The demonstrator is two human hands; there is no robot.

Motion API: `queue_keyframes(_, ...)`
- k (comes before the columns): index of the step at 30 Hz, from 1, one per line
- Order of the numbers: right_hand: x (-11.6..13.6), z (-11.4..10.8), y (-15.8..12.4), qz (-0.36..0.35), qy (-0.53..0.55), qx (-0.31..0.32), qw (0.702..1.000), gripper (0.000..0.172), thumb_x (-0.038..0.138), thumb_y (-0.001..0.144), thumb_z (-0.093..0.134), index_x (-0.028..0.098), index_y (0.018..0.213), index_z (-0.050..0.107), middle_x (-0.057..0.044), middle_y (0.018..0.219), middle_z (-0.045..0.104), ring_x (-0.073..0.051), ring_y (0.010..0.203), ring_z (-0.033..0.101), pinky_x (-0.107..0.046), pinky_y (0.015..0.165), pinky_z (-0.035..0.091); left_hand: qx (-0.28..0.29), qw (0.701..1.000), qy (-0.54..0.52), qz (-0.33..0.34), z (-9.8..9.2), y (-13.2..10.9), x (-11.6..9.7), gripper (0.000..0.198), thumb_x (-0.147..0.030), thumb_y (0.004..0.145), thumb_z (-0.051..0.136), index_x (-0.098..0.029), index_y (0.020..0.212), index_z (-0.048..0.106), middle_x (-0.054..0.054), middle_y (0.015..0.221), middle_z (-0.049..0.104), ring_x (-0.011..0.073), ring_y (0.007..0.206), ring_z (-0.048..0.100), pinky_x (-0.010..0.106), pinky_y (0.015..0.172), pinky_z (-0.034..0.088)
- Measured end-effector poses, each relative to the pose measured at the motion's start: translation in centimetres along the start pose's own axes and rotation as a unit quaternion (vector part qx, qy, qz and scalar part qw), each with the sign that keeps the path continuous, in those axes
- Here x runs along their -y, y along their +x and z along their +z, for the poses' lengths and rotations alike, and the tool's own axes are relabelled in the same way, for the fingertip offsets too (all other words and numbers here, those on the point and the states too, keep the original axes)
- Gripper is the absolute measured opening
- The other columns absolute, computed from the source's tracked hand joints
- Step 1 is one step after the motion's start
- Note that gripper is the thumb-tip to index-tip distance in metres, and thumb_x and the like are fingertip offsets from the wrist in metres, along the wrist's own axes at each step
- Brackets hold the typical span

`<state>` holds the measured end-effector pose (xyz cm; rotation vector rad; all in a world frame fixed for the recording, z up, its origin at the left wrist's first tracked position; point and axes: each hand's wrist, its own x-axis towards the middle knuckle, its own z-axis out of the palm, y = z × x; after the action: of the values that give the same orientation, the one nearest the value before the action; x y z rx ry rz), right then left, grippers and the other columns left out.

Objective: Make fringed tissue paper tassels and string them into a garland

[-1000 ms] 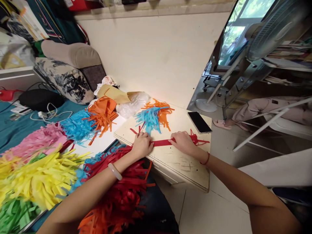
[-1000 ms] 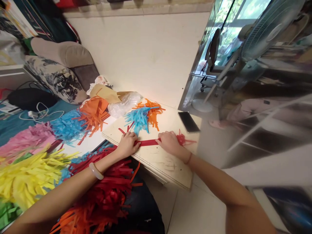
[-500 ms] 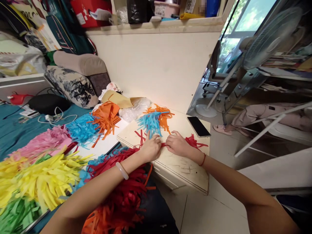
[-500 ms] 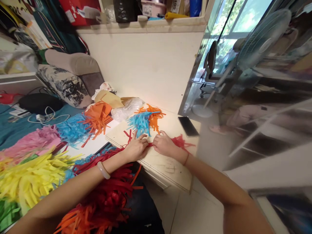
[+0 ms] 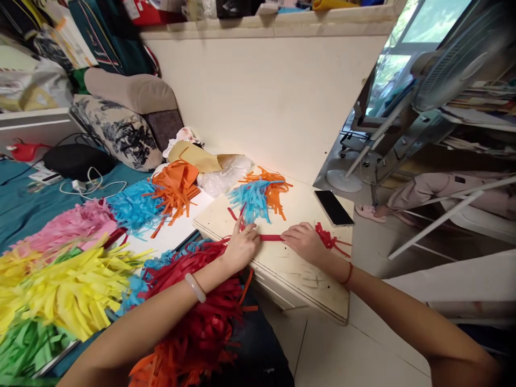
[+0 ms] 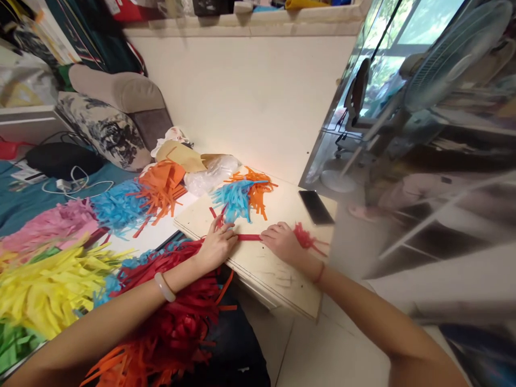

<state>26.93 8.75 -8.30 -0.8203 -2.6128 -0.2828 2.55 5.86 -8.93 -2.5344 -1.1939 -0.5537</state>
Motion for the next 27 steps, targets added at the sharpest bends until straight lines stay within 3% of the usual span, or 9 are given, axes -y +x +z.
queue_keyframes(4, -0.9, -0.1, -0.9, 0.067, 0.076, -0.02, 0.995, 0.016, 0.026, 0.091, 0.058, 0.024, 0.091, 0.073, -0.001, 0.098, 0.074, -0.019, 0.095, 0.061, -0.039, 0.086, 0.038, -0.003, 0.997, -0.065, -0.042, -0.4, -0.5, 0.5, 0.022, -0.019, 0.09, 0.053, -0.021, 0.077, 0.07, 0.004, 0.083, 0.07, 0.0252, 0.107, 0.057, 0.061, 0.107, 0.026)
queue_keyframes(9, -1.0, 0.2, -0.9, 0.187, 0.171, -0.05, 0.966, 0.015, 0.03, 0.081, 0.069, 0.022, 0.068, 0.072, -0.004, 0.092, 0.072, -0.02, 0.089, 0.063, -0.039, 0.083, 0.043, -0.021, 0.987, -0.131, -0.093, -0.6, -0.9, 1.2, 0.017, -0.033, 0.087, 0.061, -0.024, 0.076, 0.072, 0.002, 0.086, 0.072, 0.0239, 0.104, 0.058, 0.055, 0.103, 0.029)
queue_keyframes(14, -1.0, -0.3, -0.9, 0.185, 0.154, -0.044, 0.97, 0.016, 0.028, 0.083, 0.066, 0.021, 0.07, 0.071, -0.005, 0.092, 0.069, -0.021, 0.091, 0.061, -0.041, 0.086, 0.041, -0.021, 0.983, -0.149, -0.108, -0.6, -1.0, 1.4, 0.019, -0.033, 0.086, 0.063, -0.021, 0.072, 0.07, 0.002, 0.081, 0.07, 0.0242, 0.109, 0.057, 0.052, 0.105, 0.028)
queue_keyframes(21, -0.3, -0.8, 0.4, 0.224, 0.097, 0.019, 0.97, 0.014, 0.019, 0.082, 0.06, 0.019, 0.069, 0.065, -0.004, 0.092, 0.068, -0.021, 0.094, 0.058, -0.037, 0.082, 0.04, -0.028, 0.968, -0.182, -0.168, -0.3, -0.9, 1.2, 0.02, -0.032, 0.089, 0.055, -0.02, 0.083, 0.069, 0.006, 0.092, 0.067, 0.0251, 0.111, 0.054, 0.048, 0.101, 0.033)
queue_keyframes(27, 0.1, -1.0, 1.5, 0.218, 0.063, 0.051, 0.973, 0.016, 0.015, 0.079, 0.06, 0.018, 0.063, 0.061, -0.003, 0.094, 0.068, -0.021, 0.094, 0.057, -0.035, 0.079, 0.037, 0.005, 0.971, -0.164, -0.173, -0.3, -0.2, 1.4, 0.017, -0.027, 0.084, 0.057, -0.019, 0.072, 0.065, 0.006, 0.091, 0.063, 0.0251, 0.102, 0.055, 0.047, 0.096, 0.037)
